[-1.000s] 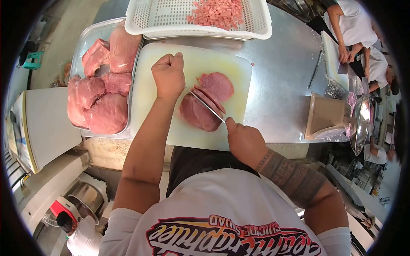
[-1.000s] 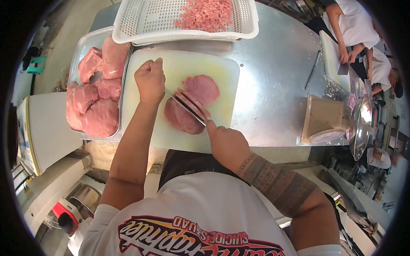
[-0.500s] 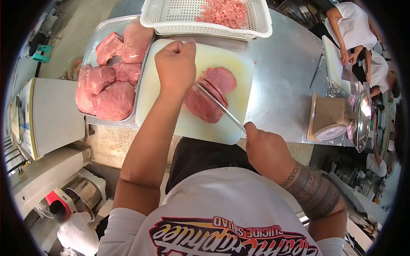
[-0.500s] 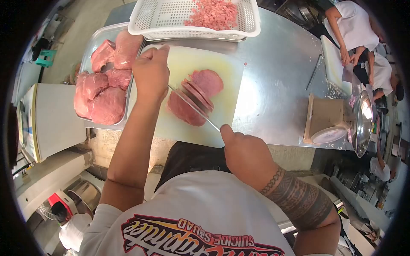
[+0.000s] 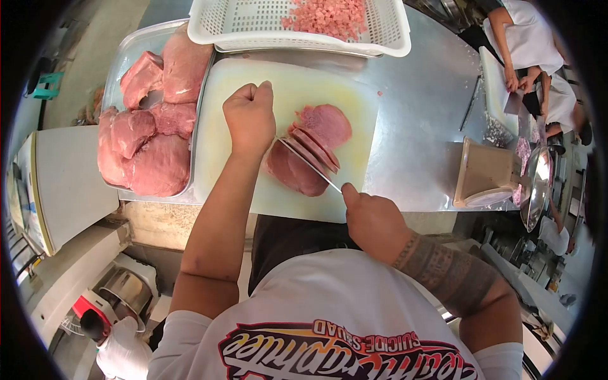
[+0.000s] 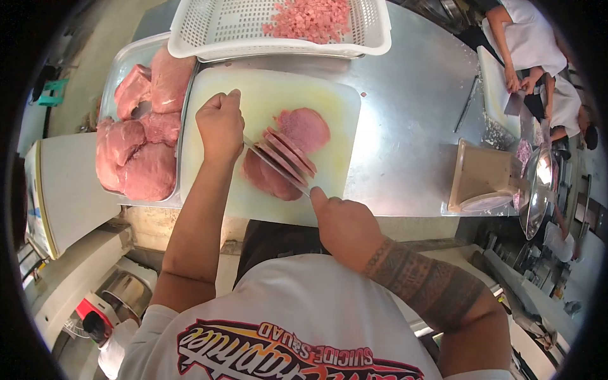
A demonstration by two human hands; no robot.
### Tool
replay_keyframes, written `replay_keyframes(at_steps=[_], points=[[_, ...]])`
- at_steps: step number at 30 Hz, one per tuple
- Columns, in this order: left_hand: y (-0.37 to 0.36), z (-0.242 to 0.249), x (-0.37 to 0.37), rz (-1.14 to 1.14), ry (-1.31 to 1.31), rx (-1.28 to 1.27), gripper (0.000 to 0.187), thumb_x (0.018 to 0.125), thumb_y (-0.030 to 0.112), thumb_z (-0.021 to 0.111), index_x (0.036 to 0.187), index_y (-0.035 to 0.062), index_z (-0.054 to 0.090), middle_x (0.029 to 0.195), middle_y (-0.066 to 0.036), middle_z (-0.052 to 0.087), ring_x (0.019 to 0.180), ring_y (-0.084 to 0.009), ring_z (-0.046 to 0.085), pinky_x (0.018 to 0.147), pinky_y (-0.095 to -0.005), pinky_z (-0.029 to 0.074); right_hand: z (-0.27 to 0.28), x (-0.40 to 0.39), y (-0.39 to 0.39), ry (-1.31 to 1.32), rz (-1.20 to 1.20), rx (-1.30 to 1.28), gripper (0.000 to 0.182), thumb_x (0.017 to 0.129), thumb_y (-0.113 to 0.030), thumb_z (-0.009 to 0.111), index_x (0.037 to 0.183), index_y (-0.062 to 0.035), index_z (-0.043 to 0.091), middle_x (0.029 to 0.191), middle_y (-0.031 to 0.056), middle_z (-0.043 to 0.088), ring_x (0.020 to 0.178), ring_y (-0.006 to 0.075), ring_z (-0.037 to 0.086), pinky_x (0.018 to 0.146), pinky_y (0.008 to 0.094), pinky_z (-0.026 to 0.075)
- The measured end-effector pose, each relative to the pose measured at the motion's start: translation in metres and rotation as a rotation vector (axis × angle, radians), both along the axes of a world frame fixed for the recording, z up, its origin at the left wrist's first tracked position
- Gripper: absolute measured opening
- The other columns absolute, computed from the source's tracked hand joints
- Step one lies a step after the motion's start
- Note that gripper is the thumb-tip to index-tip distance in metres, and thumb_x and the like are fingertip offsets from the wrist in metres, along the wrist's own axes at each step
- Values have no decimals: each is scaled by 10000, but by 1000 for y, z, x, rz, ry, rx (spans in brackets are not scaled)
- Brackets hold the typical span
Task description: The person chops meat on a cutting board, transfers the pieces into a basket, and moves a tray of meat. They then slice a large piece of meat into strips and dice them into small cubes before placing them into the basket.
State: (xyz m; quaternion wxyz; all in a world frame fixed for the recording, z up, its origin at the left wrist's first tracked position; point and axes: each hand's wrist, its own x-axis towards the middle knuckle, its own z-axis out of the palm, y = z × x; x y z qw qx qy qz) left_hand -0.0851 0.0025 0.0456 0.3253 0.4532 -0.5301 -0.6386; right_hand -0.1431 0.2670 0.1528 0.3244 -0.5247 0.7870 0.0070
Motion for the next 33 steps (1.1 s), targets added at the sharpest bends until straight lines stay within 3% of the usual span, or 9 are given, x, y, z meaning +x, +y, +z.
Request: replay_keyframes(at_steps=[5, 9, 16, 19, 22, 25, 28, 31, 33], points=[[-9, -22, -4, -2, 26, -76, 496, 990, 124, 697, 599, 62, 399, 589, 53, 376, 591, -58, 306, 511, -311, 295, -59, 4, -2, 104, -2, -93, 245, 905, -37, 610, 1139, -34, 536, 767, 149, 676, 693, 351, 729, 592, 468, 578], [-8, -14, -5, -12, 22, -113, 494, 999, 117, 698, 601, 63, 411, 593, 61, 394, 595, -50, 317, 514, -298, 297, -56, 4, -1, 169, 24, -88, 220, 909, -52, 617, 1114, -37, 538, 756, 140, 669, 687, 345, 728, 583, 469, 571], [18, 81, 6, 68, 185, -90, 439, 997, 103, 719, 638, 133, 467, 560, 57, 436, 467, -35, 344, 440, -272, 240, 58, 0, 16, -9, 3, -101, 142, 940, -44, 576, 1069, -11, 529, 767, 180, 684, 685, 399, 711, 612, 513, 564], [31, 73, 9, 41, 17, -37, 480, 973, 139, 708, 596, 57, 424, 585, 38, 406, 591, -68, 343, 529, -334, 342, 65, 0, 22, -54, -35, 17, 182, 967, -49, 599, 1121, -1, 516, 798, 223, 691, 725, 440, 694, 655, 540, 550], [33, 68, 9, 44, 13, 44, 486, 975, 146, 704, 593, 54, 419, 583, 35, 399, 592, -70, 343, 534, -330, 343, 62, 2, 20, -36, -13, 61, 184, 964, -44, 597, 1120, 4, 513, 789, 228, 684, 717, 443, 689, 656, 540, 551], [24, 44, 6, 29, 69, 7, 438, 1001, 95, 698, 642, 123, 450, 573, 61, 426, 468, -38, 319, 439, -275, 239, 54, 1, 13, -3, 11, 34, 177, 935, -48, 574, 1105, -13, 539, 760, 178, 691, 680, 374, 723, 610, 489, 574], [14, 26, 10, 37, 15, -23, 487, 983, 138, 701, 595, 58, 417, 582, 36, 393, 585, -70, 334, 523, -320, 335, 30, 7, 8, 46, 37, 23, 200, 926, -48, 585, 1118, -23, 535, 753, 163, 684, 688, 359, 731, 602, 481, 582], [1, -2, 16, 51, 162, 24, 468, 1015, 92, 688, 639, 135, 413, 558, 50, 416, 465, -42, 326, 430, -277, 239, 7, 14, -4, 88, 63, 38, 229, 920, -50, 594, 1139, -32, 526, 753, 153, 677, 683, 344, 734, 589, 473, 584], [-6, -17, 17, 42, 184, -1, 478, 1021, 87, 685, 642, 139, 398, 554, 49, 413, 462, -41, 327, 427, -274, 234, -19, 18, -7, 115, 48, -12, 225, 930, -60, 587, 1147, -39, 530, 761, 151, 680, 677, 337, 734, 583, 468, 583]])
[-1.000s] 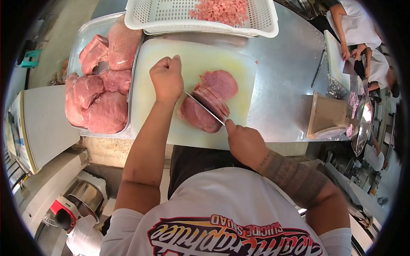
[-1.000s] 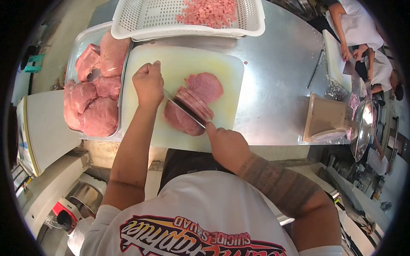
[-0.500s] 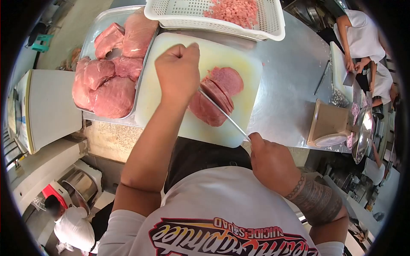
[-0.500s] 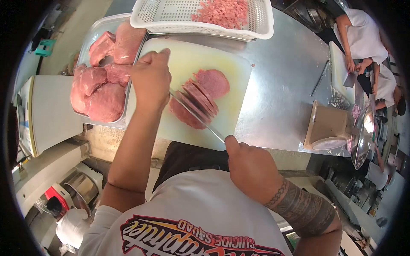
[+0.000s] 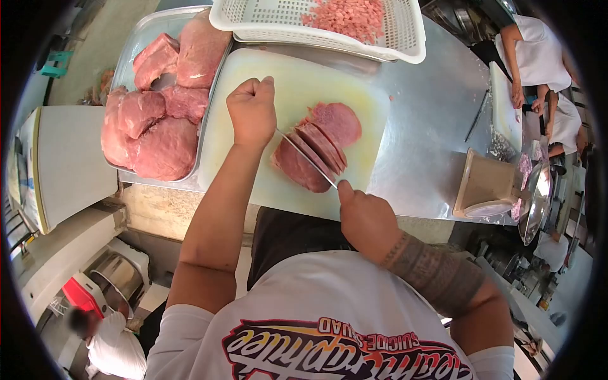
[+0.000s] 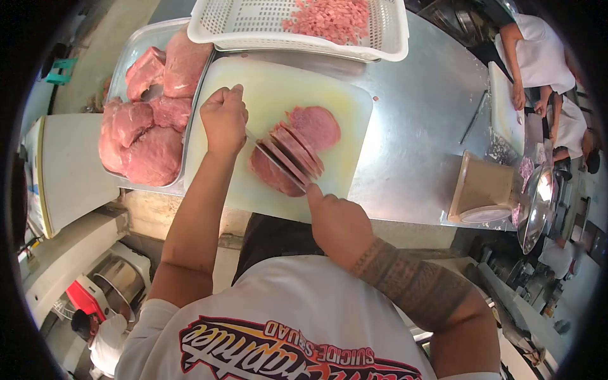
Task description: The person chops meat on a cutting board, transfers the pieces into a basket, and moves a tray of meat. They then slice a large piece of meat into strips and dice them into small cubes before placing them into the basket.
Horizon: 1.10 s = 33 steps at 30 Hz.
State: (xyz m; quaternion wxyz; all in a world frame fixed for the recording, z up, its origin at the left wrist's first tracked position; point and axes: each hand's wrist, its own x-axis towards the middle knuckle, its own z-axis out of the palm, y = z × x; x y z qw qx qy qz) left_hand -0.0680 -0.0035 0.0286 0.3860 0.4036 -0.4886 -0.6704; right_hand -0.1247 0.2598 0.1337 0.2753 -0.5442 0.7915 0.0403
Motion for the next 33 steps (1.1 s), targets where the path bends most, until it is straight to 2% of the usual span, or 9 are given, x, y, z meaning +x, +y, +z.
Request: replay_keyframes(at_steps=[1, 4, 8, 10, 13, 16, 20, 26, 33], points=[[-4, -5, -1, -1, 16, -18, 483, 1023, 85, 683, 643, 141, 391, 553, 49, 412, 461, -41, 328, 426, -272, 232, -14, 1, -2, 18, -4, -31, 223, 935, -65, 583, 1151, -43, 532, 765, 151, 681, 674, 333, 735, 580, 465, 583], [-8, -12, 4, -7, -84, -88, 482, 1008, 102, 690, 611, 98, 417, 604, 71, 392, 590, -45, 309, 511, -291, 285, -38, 5, -2, 63, 8, -169, 194, 950, -86, 572, 1139, -50, 550, 757, 138, 681, 657, 330, 730, 568, 454, 577], [-10, -5, 5, -47, 11, -37, 481, 1004, 101, 699, 610, 102, 422, 605, 73, 396, 586, -45, 309, 508, -288, 277, -39, 2, 1, 58, 3, -131, 209, 946, -83, 578, 1148, -45, 543, 760, 142, 692, 691, 347, 734, 592, 473, 579], [-7, 12, -1, -5, 31, -13, 481, 1001, 98, 701, 610, 100, 422, 606, 74, 399, 584, -45, 306, 508, -288, 274, -7, -2, 5, 24, 0, -124, 210, 935, -67, 587, 1138, -38, 538, 760, 152, 691, 707, 358, 735, 612, 480, 581], [17, 91, 5, 38, 49, -39, 486, 1003, 98, 701, 607, 103, 421, 611, 73, 395, 592, -45, 304, 517, -285, 275, 62, -2, 16, -19, -12, -62, 206, 922, -45, 597, 1117, -28, 534, 760, 163, 690, 720, 372, 732, 634, 487, 583], [34, 106, 10, 30, -17, -76, 478, 988, 118, 704, 603, 87, 421, 603, 59, 398, 590, -59, 325, 521, -306, 303, 88, -2, 36, -47, 14, -71, 205, 919, -38, 592, 1116, -21, 534, 755, 166, 689, 702, 372, 726, 624, 490, 578], [49, 90, 7, 15, -131, 16, 474, 977, 130, 699, 599, 71, 419, 592, 42, 408, 582, -74, 336, 522, -327, 329, 83, -4, 43, -31, 35, -38, 210, 925, -38, 578, 1130, -12, 537, 745, 168, 688, 663, 367, 718, 592, 482, 573], [38, 65, 10, -9, -118, 83, 481, 985, 133, 695, 599, 57, 418, 590, 38, 403, 583, -74, 337, 523, -327, 332, 73, -6, 27, -17, 45, 71, 221, 919, -35, 579, 1135, -19, 540, 739, 170, 691, 664, 364, 729, 590, 466, 584], [12, 10, 15, 16, -122, -2, 480, 995, 116, 685, 601, 54, 420, 585, 43, 401, 588, -64, 333, 521, -313, 323, 3, 1, 4, -20, 20, 48, 212, 912, -42, 593, 1114, -36, 531, 776, 175, 686, 700, 367, 738, 606, 477, 588]])
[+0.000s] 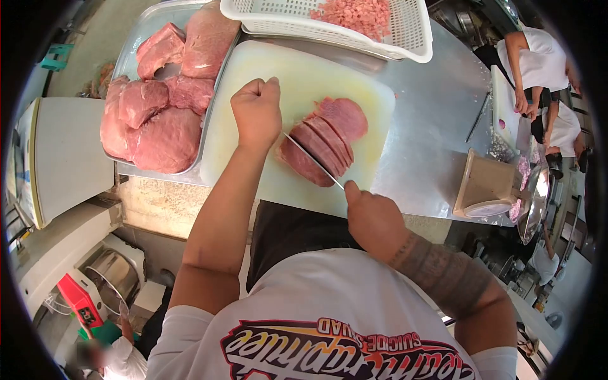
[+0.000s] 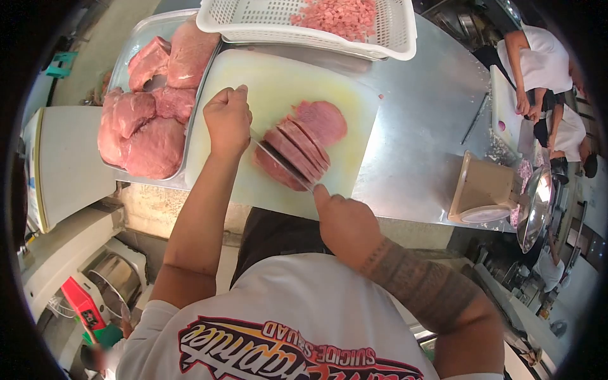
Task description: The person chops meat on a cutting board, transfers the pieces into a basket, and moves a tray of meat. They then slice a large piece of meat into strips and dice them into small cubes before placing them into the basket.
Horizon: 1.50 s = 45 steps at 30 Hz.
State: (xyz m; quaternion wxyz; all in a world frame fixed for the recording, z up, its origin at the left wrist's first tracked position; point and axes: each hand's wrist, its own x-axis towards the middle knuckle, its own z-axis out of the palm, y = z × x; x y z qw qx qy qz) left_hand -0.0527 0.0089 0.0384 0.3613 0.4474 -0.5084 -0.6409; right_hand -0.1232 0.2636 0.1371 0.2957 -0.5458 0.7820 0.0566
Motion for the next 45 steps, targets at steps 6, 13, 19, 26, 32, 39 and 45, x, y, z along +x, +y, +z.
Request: replay_keyframes(at_steps=[6, 13, 19, 26, 32, 39, 45], points=[[-13, -18, 2, -14, 6, -107, 483, 994, 109, 694, 601, 54, 420, 597, 47, 406, 600, -53, 332, 517, -311, 317, -43, 3, -3, 45, 8, -116, 229, 910, -48, 603, 1127, -29, 531, 787, 160, 691, 713, 352, 742, 613, 479, 592], [5, 71, 4, 41, 138, -54, 445, 1005, 82, 705, 645, 141, 451, 561, 53, 431, 440, -40, 332, 420, -265, 239, 63, 5, 10, -34, -14, -86, 200, 924, -30, 567, 1121, -13, 536, 771, 162, 680, 694, 366, 718, 608, 494, 565], [31, 65, 7, 13, 57, 46, 481, 983, 123, 690, 593, 60, 415, 589, 44, 405, 591, -64, 339, 532, -313, 333, 80, 3, 28, -68, -30, -21, 191, 945, -44, 601, 1118, 5, 537, 784, 221, 686, 716, 432, 695, 650, 535, 545], [17, 39, 6, 7, 8, 74, 482, 992, 130, 684, 597, 56, 419, 577, 30, 417, 587, -70, 350, 531, -321, 347, 51, 1, 11, -65, -2, 17, 188, 910, -34, 566, 1092, -7, 526, 767, 186, 689, 695, 382, 723, 607, 498, 561], [-18, -12, 11, 19, -20, -11, 478, 998, 135, 691, 604, 51, 433, 584, 35, 426, 590, -62, 355, 519, -315, 338, -34, 8, -9, 24, 23, -58, 183, 918, -48, 584, 1092, -31, 530, 768, 169, 699, 701, 359, 743, 606, 470, 588], [-21, -5, 10, 35, 82, -95, 468, 999, 108, 698, 616, 84, 430, 581, 52, 424, 540, -49, 343, 482, -290, 295, -38, -2, -15, 87, 71, -125, 194, 920, -57, 595, 1104, -38, 539, 764, 150, 690, 692, 343, 738, 593, 460, 584], [14, 82, 21, 85, 162, -10, 453, 1008, 79, 696, 646, 151, 434, 559, 57, 421, 438, -41, 325, 415, -262, 241, 84, 16, 13, -38, 23, -141, 198, 916, -28, 569, 1112, -20, 547, 752, 145, 668, 686, 365, 715, 578, 484, 557]])
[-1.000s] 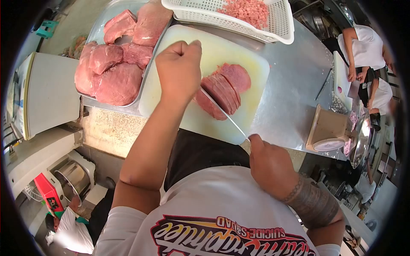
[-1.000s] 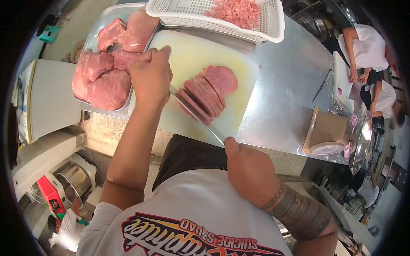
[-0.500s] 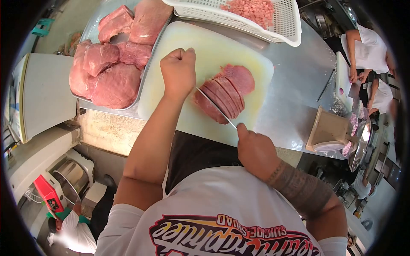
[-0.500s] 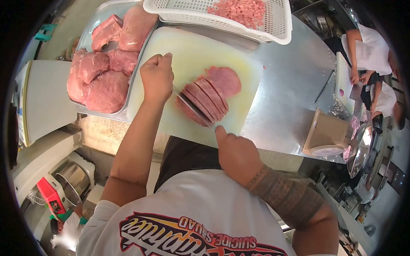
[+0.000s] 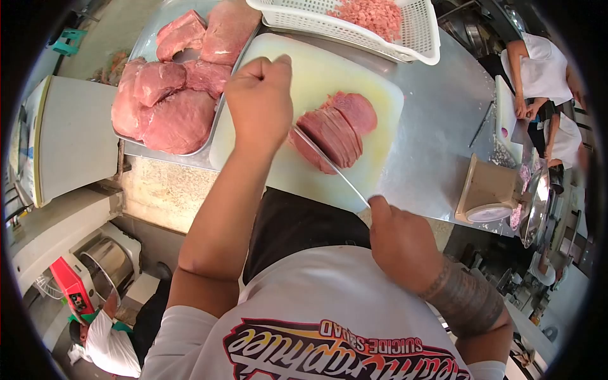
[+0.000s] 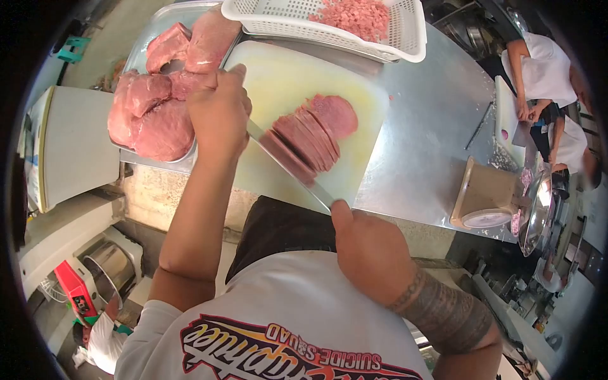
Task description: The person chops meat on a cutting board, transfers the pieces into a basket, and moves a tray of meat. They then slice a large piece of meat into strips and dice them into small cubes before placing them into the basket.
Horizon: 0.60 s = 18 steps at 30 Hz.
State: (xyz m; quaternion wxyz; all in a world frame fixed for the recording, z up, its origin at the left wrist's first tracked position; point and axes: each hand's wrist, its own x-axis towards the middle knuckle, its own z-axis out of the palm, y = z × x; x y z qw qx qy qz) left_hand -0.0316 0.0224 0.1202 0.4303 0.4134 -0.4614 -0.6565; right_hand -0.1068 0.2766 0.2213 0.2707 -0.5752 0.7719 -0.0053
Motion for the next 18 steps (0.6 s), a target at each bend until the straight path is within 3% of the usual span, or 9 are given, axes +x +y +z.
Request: replay_keyframes(at_steps=[7, 18], points=[[17, -34, -7, -28, -37, 50, 447, 1005, 80, 686, 643, 134, 429, 542, 35, 432, 429, -50, 337, 404, -270, 245, -10, 1, 10, 30, -6, 149, 194, 916, -33, 569, 1106, -10, 543, 775, 174, 690, 695, 374, 723, 599, 481, 566], [-40, -63, -26, -61, -42, -75, 427, 1007, 89, 677, 664, 148, 430, 557, 56, 399, 435, -48, 329, 414, -270, 247, -60, 2, -33, 34, -65, 142, 218, 911, -18, 578, 1115, -13, 503, 751, 180, 678, 703, 379, 734, 611, 479, 586]])
